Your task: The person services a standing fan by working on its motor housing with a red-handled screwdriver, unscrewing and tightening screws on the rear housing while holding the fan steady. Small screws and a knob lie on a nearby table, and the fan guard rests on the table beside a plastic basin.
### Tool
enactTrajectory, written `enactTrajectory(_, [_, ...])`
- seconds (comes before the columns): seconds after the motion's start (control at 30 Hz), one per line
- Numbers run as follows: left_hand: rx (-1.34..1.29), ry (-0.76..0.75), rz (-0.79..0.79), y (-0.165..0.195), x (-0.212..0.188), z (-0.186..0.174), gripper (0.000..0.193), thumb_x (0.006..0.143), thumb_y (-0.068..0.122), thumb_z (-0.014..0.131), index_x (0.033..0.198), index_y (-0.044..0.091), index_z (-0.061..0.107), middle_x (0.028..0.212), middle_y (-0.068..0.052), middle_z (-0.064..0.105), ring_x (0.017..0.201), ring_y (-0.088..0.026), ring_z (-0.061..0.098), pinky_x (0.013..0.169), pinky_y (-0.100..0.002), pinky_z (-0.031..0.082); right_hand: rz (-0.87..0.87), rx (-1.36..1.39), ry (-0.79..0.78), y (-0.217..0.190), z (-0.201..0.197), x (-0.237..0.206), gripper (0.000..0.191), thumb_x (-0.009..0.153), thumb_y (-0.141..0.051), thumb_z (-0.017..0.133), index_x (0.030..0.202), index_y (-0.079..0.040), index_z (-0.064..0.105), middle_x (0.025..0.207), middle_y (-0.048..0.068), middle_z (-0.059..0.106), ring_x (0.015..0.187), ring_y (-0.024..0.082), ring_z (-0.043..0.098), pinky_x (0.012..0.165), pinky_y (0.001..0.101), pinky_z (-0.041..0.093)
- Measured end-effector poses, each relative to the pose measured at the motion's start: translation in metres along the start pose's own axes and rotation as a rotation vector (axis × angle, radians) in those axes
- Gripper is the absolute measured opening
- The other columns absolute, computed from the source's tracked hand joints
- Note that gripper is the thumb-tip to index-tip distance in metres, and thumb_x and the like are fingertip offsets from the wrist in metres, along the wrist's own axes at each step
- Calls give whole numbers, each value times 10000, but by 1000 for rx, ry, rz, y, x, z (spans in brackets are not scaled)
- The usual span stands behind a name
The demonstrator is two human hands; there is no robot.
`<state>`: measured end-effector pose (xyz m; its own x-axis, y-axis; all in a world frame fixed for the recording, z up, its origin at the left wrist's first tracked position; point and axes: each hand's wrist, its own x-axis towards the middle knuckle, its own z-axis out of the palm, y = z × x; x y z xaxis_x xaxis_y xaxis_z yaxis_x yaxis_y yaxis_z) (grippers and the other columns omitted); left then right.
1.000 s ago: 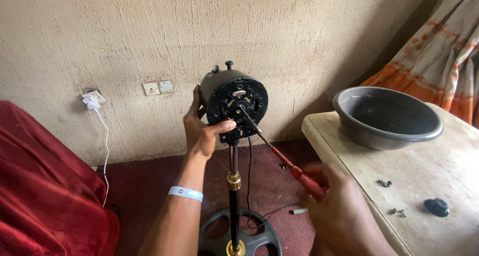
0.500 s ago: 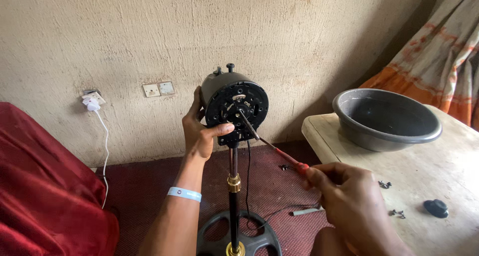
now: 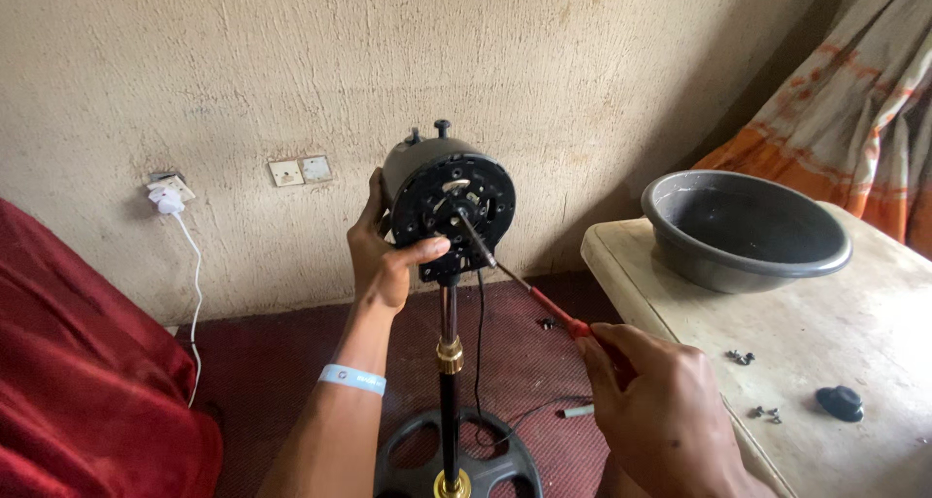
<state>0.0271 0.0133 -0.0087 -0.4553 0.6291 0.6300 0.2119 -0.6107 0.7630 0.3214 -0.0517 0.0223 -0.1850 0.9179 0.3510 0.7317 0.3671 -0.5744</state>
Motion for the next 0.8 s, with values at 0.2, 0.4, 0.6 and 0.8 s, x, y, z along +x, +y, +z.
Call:
enactTrajectory(0.2, [-14, -15, 3, 0, 5, -4, 1197, 475, 330, 879, 1534, -16, 443, 1160, -131, 731, 1081, -267, 719, 1040, -397, 587, 486, 239, -164, -11, -6, 14, 295, 936, -301, 772, 988, -14, 819, 719, 107, 741, 504, 164, 593, 453, 330, 443])
enactTrajectory(0.4, [-26, -20, 0, 2, 3, -3, 1165, 476, 348, 878, 1518, 10, 481, 1174, -111, 732, 1085, -265, 725, 1049, -407, 591, 755, 784, -275, -3, -8, 14, 350, 1011, -240, 617, 1014, 79, 759, 584, 47, 463, 464, 131, 318, 416, 306, 220])
enactTrajectory(0.6, [56, -14, -18, 7, 1, -3, 1144, 483, 417, 847, 1501, 23, 506, 1115, -118, 736, 1075, -264, 729, 1063, -412, 584, 652, 791, -312, 1, -5, 13, 310, 991, -233, 662, 1079, 58, 722, 601, 47, 531, 465, 117, 410, 401, 279, 316])
enactTrajectory(0.8, [70, -5, -7, 6, -1, 2, 1184, 495, 354, 861, 1538, 11, 419, 1180, -139, 741, 1140, -263, 709, 1097, -404, 530, -249, -110, 33, 14, -2, 5, 221, 916, -259, 744, 1078, -117, 796, 922, 22, 808, 665, 121, 735, 564, 250, 581])
